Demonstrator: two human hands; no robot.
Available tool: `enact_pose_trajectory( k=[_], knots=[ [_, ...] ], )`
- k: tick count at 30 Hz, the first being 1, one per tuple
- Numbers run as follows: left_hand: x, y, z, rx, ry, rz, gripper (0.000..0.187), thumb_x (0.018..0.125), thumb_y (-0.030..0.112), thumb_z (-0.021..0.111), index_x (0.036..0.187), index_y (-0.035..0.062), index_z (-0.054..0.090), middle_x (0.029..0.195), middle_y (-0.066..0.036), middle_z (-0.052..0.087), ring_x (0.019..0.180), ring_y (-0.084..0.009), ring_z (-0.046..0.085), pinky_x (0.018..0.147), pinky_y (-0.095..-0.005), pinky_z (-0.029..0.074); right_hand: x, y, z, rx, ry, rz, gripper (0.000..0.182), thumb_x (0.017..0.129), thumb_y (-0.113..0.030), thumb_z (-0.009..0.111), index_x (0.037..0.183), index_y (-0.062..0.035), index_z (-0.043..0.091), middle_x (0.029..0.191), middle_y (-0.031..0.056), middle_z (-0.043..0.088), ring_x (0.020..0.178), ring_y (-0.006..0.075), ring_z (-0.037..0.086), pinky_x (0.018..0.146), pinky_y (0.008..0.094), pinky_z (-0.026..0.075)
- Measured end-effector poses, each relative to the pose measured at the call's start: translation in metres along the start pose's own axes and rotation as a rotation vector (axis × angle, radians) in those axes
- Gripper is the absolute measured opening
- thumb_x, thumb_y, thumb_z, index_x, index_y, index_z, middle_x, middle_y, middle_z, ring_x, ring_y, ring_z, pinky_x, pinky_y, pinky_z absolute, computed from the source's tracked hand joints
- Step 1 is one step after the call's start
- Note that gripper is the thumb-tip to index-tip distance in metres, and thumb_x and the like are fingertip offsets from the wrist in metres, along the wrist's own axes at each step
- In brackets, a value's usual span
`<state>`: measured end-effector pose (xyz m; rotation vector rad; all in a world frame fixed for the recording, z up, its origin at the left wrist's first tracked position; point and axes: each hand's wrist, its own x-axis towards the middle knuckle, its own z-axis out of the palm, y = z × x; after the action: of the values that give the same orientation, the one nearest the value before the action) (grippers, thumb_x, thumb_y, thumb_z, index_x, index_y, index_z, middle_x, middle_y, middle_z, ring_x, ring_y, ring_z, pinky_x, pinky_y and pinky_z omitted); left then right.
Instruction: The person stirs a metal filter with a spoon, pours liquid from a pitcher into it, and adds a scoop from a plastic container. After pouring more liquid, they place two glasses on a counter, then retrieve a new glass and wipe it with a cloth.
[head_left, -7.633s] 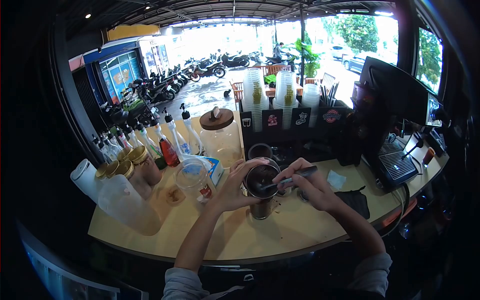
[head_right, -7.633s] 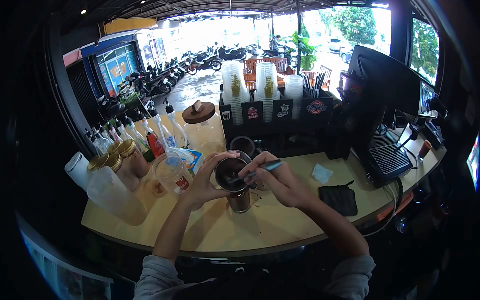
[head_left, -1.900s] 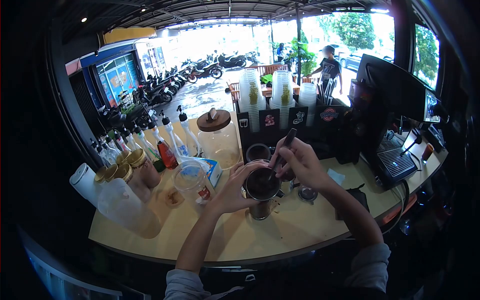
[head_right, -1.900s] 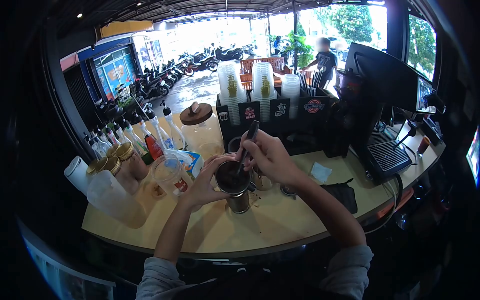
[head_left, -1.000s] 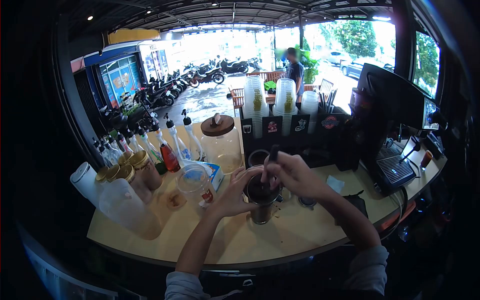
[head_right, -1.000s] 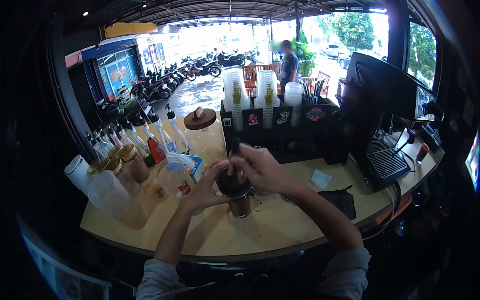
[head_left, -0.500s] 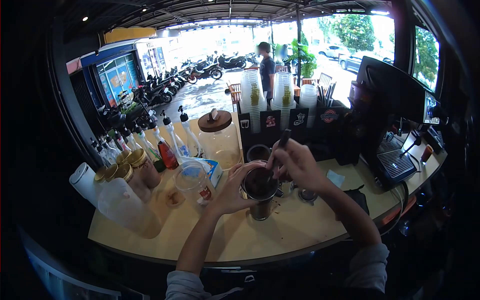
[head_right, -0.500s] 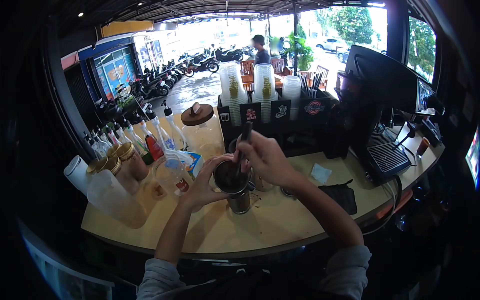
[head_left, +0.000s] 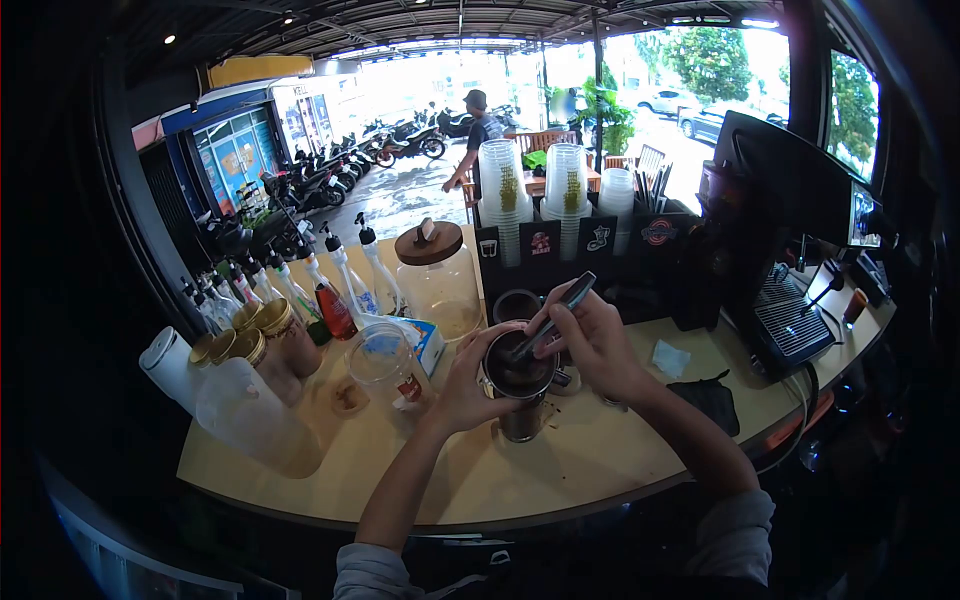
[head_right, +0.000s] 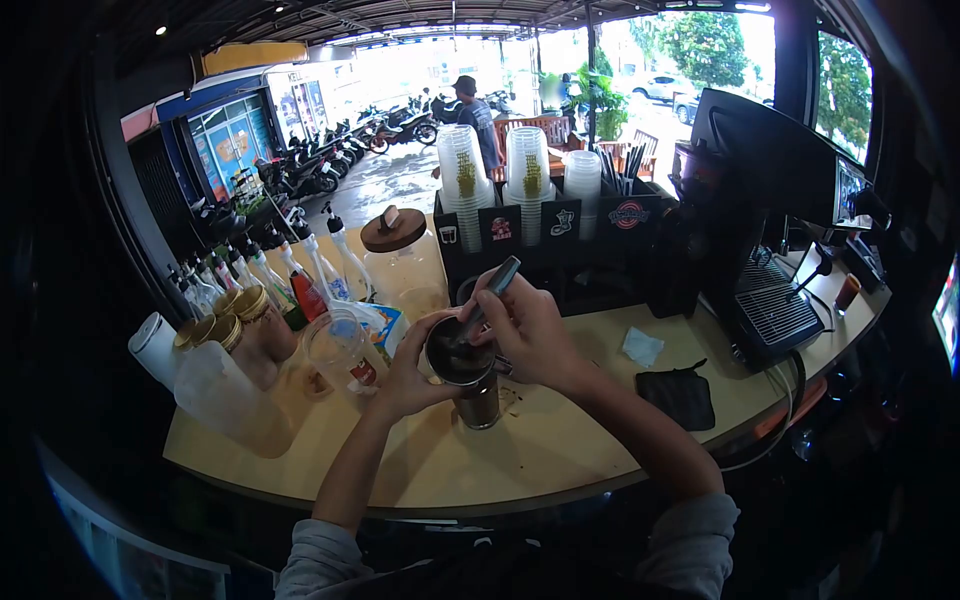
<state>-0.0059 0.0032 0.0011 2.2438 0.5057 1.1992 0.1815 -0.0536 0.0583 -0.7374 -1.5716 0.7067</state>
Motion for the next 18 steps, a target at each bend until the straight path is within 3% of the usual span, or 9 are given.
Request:
enact_pose_trajectory(
  k=[3, 5, 6, 9, 12, 15, 18],
  knots=[
    [0.003, 0.006, -0.006, 0.103, -0.063, -0.011, 0.084, 0.057, 0.028, 0.081, 0.131, 0.0148, 0.043, 0.127, -0.005, 0.054, 0.121, -0.0247, 0.048, 0.109, -0.0451, 0.021, 0.007, -0.006, -0.009, -0.024, -0.148, 0.079, 0.014, 0.098, -0.012, 0.041, 0.102, 0.0002, 0.047, 0.088, 0.0086, 0.062, 0.074, 0.0104, 0.063, 0.063, 0.0235, 0.054],
    [0.003, 0.004, -0.008, 0.126, -0.102, -0.012, 0.084, 0.058, 0.028, 0.081, 0.131, 0.0151, 0.042, 0.128, -0.005, 0.053, 0.122, -0.0246, 0.048, 0.11, -0.0467, 0.019, 0.013, -0.017, -0.013, -0.128, -0.3, 0.142, 0.011, 0.095, -0.009, 0.046, 0.094, 0.0016, 0.05, 0.073, 0.0067, 0.063, 0.058, 0.0084, 0.059, 0.054, 0.0249, 0.05],
    [0.003, 0.004, -0.008, 0.147, -0.141, -0.013, 0.085, 0.058, 0.029, 0.08, 0.132, 0.0154, 0.041, 0.128, -0.005, 0.053, 0.123, -0.0245, 0.047, 0.111, -0.0483, 0.016, 0.018, -0.018, -0.015, -0.129, -0.299, 0.143, 0.011, 0.095, -0.009, 0.046, 0.094, 0.0016, 0.05, 0.073, 0.0067, 0.063, 0.058, 0.0084, 0.059, 0.054, 0.0249, 0.05],
    [0.003, -0.002, -0.007, 0.232, -0.152, 0.039, 0.085, 0.059, 0.03, 0.08, 0.133, 0.0146, 0.04, 0.124, -0.006, 0.054, 0.121, -0.0258, 0.048, 0.111, -0.0502, 0.013, 0.032, -0.02, -0.017, -0.181, -0.342, 0.106, 0.011, 0.093, -0.008, 0.046, 0.089, 0.0014, 0.051, 0.069, 0.0073, 0.062, 0.055, 0.0096, 0.057, 0.051, 0.0265, 0.047],
    [0.004, -0.007, -0.007, 0.25, -0.214, -0.003, 0.084, 0.059, 0.032, 0.079, 0.132, 0.0131, 0.04, 0.119, -0.007, 0.056, 0.119, -0.0264, 0.05, 0.111, -0.0508, 0.013, 0.04, -0.028, -0.008, -0.319, -0.551, -0.087, 0.013, 0.09, -0.008, 0.05, 0.083, 0.0019, 0.052, 0.065, 0.0098, 0.061, 0.056, 0.0188, 0.06, 0.054, 0.0312, 0.046],
    [0.0, -0.011, -0.006, 0.244, -0.261, -0.074, 0.085, 0.06, 0.034, 0.079, 0.132, 0.0113, 0.04, 0.115, -0.008, 0.056, 0.118, -0.027, 0.05, 0.112, -0.0508, 0.013, 0.04, -0.023, 0.0, -0.376, -0.643, -0.128, 0.013, 0.089, -0.009, 0.051, 0.082, 0.002, 0.052, 0.063, 0.0101, 0.06, 0.057, 0.0229, 0.06, 0.056, 0.0332, 0.047],
    [0.003, -0.007, -0.008, 0.211, -0.24, -0.066, 0.086, 0.06, 0.035, 0.079, 0.133, 0.0104, 0.039, 0.116, -0.01, 0.056, 0.12, -0.0275, 0.048, 0.112, -0.0505, 0.013, 0.042, -0.027, -0.004, -0.328, -0.575, -0.07, 0.014, 0.091, -0.01, 0.05, 0.081, 0.0008, 0.049, 0.061, 0.0087, 0.058, 0.057, 0.0175, 0.06, 0.054, 0.0307, 0.046]
  ],
)
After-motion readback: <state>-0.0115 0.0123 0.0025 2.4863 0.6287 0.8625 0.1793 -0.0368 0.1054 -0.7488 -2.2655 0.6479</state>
